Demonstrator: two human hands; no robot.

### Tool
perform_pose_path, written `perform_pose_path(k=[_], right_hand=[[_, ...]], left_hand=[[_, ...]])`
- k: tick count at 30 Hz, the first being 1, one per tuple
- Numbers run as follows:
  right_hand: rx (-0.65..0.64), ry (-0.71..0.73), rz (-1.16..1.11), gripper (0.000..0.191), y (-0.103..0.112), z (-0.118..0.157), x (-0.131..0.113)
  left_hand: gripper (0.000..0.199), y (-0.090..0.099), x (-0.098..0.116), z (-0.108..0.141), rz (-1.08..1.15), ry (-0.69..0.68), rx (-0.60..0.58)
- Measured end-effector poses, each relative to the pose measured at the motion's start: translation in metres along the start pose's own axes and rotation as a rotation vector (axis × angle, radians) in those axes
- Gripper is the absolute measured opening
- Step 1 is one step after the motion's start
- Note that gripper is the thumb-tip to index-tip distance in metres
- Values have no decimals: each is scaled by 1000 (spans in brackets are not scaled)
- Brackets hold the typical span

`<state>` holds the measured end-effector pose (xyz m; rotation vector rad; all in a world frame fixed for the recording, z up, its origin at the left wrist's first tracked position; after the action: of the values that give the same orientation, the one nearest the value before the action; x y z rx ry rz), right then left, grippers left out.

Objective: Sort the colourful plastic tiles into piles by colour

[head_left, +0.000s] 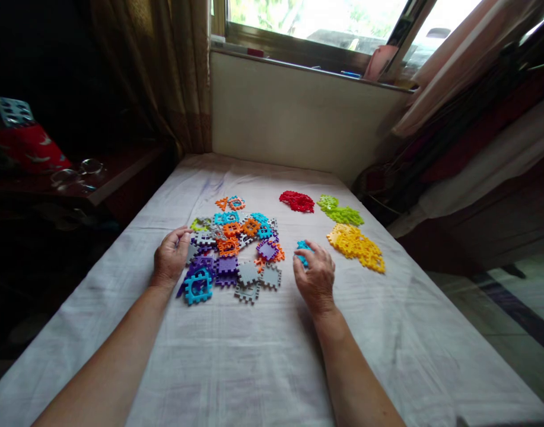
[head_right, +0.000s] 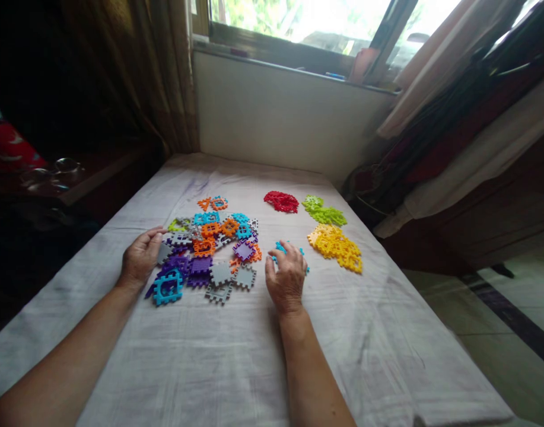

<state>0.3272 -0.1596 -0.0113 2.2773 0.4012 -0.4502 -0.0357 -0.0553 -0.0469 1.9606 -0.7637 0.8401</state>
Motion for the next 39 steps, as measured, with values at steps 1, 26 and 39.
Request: perform_pose_path(k=[1,26,39], right_hand=[[-31,81,-38,15,-6,2,-21],[20,-26,80,32,8,-3,9],[32,1,19,23,8,8,-11]], left_hand=[[39,0,1,0,0,-1,3],[38,-3,-7,-2,61,10,8],[38,8,-11,-3,98,62,64]])
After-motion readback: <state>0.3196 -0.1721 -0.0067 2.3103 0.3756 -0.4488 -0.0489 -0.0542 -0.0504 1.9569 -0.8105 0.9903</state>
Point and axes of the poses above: each hand's wrist, its own z-axis away from the middle knuckle, its own y-axis out of the back of the hand, x = y × z, the point moved 9 cm from there along -z, towards the middle knuckle, and after that the axes turned 6 degrees about -z, right-handed, at the moved point
